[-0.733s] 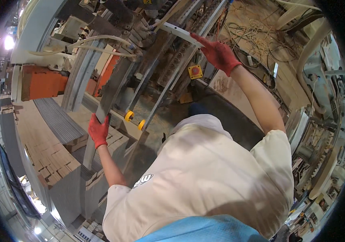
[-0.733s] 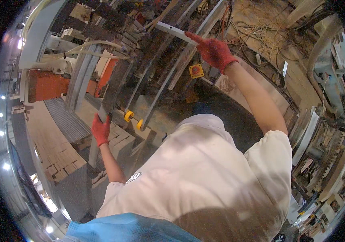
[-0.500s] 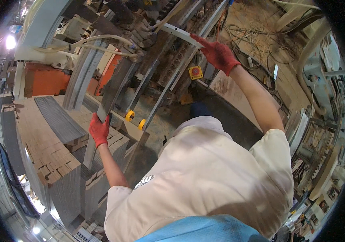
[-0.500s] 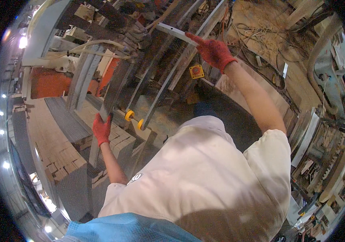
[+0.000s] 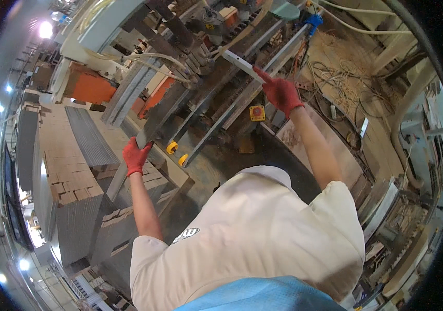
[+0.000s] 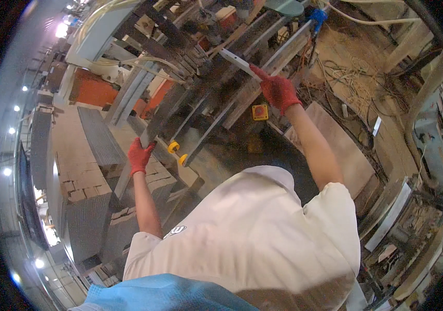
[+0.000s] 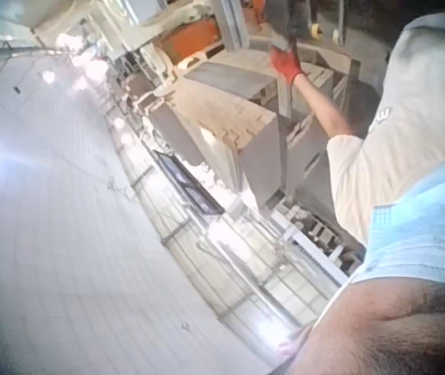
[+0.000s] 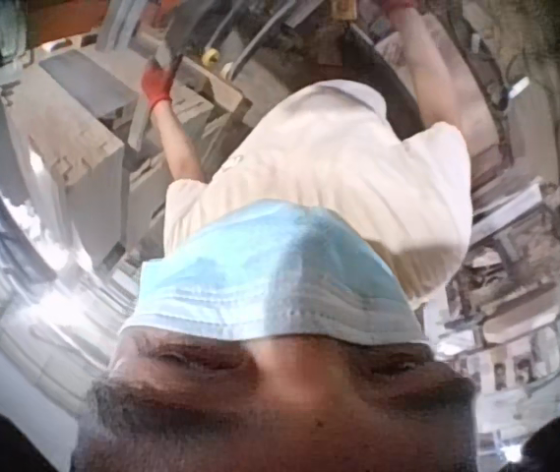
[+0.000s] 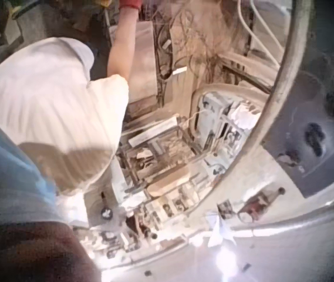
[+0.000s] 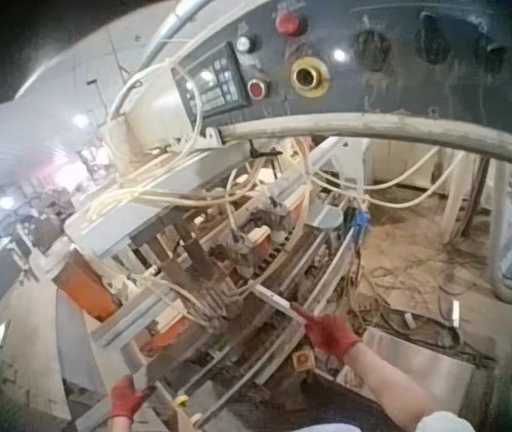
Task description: The person picks up long, dark-colored wooden planks from a stack and places them onto a machine conveyor belt. They then retrieve the planks from the other side of the machine and stack them neatly on a growing pile. The person repeats this process, handling the planks one at a time.
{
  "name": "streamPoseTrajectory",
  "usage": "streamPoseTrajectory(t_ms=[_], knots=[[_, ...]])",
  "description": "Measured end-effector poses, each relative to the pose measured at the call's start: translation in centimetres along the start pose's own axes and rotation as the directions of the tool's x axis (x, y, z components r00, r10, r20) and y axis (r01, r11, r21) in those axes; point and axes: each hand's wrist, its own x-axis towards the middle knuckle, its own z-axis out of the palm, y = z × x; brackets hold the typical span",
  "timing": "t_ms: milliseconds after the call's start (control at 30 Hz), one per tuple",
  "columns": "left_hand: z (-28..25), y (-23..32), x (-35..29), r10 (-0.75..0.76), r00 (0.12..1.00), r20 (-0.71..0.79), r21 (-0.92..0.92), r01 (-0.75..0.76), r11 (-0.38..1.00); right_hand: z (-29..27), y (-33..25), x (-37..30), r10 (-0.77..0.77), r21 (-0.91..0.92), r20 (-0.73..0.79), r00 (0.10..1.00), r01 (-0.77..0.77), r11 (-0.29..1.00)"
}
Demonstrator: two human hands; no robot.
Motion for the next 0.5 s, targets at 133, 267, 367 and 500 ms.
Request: streamPoseTrajectory(t_ms=[133,267,367,500], knots=[[0.9,-0.2,0.0,-0.109,0.994,0.002,0.197,0.107,0.975,0.6,0.8,0.6,-0.116,-0.156,-0.064,0.991,0.105,0.982],[0.6,1.6,0.5,-0.166,0.986,-0.015,0.223,0.165,0.961,1.5,2.8,1.0,-0.163,-0.16,-0.11,0.981,0.144,0.977],[1.1,-0.3,-1.1,-0.145,0.984,-0.106,0.187,0.163,0.969,0.9,0.9,0.1,-0.16,-0.308,-0.079,0.984,0.129,0.943],[0.2,0.4,-0.8,-0.196,0.98,-0.026,0.142,0.198,0.97,1.3,1.4,0.1,-0.223,-0.253,-0.136,0.965,0.184,0.95]])
